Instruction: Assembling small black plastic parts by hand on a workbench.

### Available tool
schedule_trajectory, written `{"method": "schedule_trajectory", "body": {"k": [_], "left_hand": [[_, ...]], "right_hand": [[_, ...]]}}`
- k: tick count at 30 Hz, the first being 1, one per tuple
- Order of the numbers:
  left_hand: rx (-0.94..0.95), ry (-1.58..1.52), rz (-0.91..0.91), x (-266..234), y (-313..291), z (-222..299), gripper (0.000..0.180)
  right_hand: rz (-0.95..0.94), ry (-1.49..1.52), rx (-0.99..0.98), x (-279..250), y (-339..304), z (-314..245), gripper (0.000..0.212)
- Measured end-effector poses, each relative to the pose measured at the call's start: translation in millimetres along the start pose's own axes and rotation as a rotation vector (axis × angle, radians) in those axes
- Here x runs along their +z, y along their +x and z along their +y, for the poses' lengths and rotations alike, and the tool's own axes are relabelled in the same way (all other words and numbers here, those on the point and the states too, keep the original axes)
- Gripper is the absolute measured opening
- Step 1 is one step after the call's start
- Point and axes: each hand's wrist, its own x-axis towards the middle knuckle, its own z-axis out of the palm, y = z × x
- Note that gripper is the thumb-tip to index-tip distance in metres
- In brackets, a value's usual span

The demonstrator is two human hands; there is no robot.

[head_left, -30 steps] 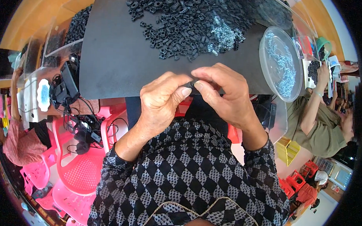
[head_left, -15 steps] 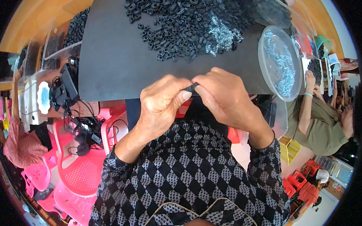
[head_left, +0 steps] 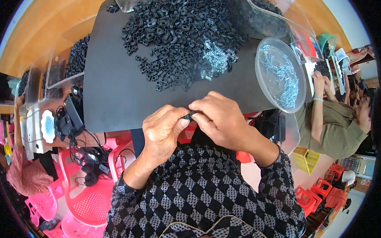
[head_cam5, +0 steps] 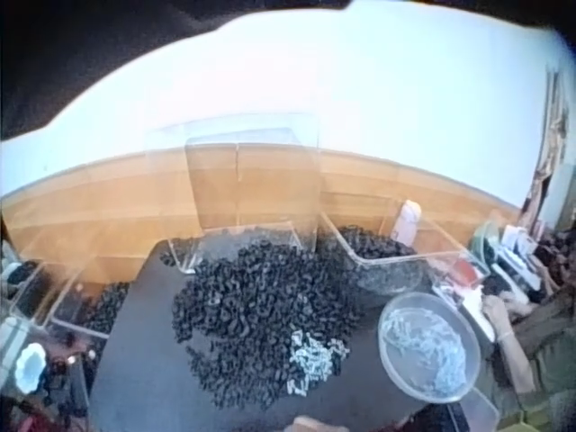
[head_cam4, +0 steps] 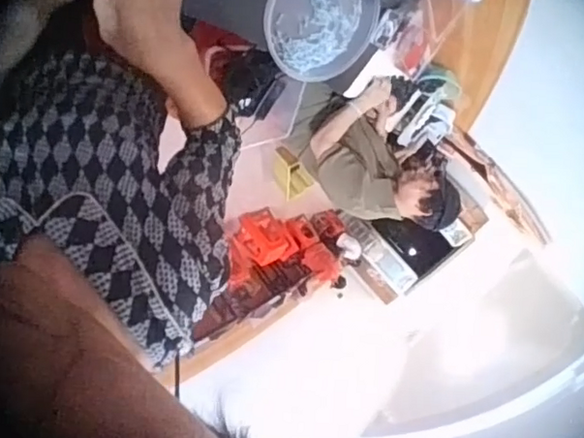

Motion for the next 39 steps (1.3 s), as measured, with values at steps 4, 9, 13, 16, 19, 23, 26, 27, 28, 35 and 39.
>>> {"method": "schedule_trajectory", "body": {"k": [4, 9, 13, 16, 19, 23, 26, 27, 28, 35, 39], "left_hand": [[0.037, -0.024, -0.046, -0.1, -1.3, 1.4, 0.014], [0.027, -0.027, -0.064, 1.7, -3.3, 2.4, 0.014], [0.098, 0.107, -0.011, 5.4, 0.0, 2.4, 0.012], [0.063, 0.051, 0.02, 11.9, 1.5, 1.8, 0.009], [-0.021, -0.025, 0.03, 14.7, -2.5, -1.0, 0.009], [-0.175, -0.232, -0.008, 11.5, -5.0, -2.2, 0.011], [-0.254, -0.337, -0.056, 4.4, -7.0, -3.2, 0.014], [-0.276, -0.368, -0.079, 3.9, -7.7, -3.3, 0.016], [-0.276, -0.368, -0.08, 4.4, -8.1, -2.9, 0.016], [-0.215, -0.263, -0.023, 6.2, -7.7, -0.3, 0.014], [-0.13, -0.098, 0.021, 6.6, -8.6, -0.6, 0.009]], "right_hand": [[-0.06, 0.195, 0.045, -11.4, 2.6, 0.0, 0.012], [-0.062, 0.317, 0.188, -8.2, -2.7, -2.9, 0.011], [0.091, 0.281, 0.137, 2.6, -7.6, -0.5, 0.013], [0.121, 0.161, 0.094, 4.0, -9.5, 2.0, 0.02], [0.161, 0.249, 0.128, 8.3, -10.7, 4.6, 0.016], [0.092, 0.667, 0.403, 5.2, -16.5, 4.9, 0.012], [-0.016, 0.867, 0.539, -8.0, -9.6, 1.6, 0.012], [-0.049, 0.892, 0.597, -9.7, -9.0, 0.3, 0.011], [-0.048, 0.893, 0.597, -7.6, -10.0, -0.6, 0.011], [0.085, 0.339, 0.198, 4.9, -13.8, 2.9, 0.014], [0.128, 0.237, 0.093, 12.2, -11.2, 2.7, 0.016]]}}
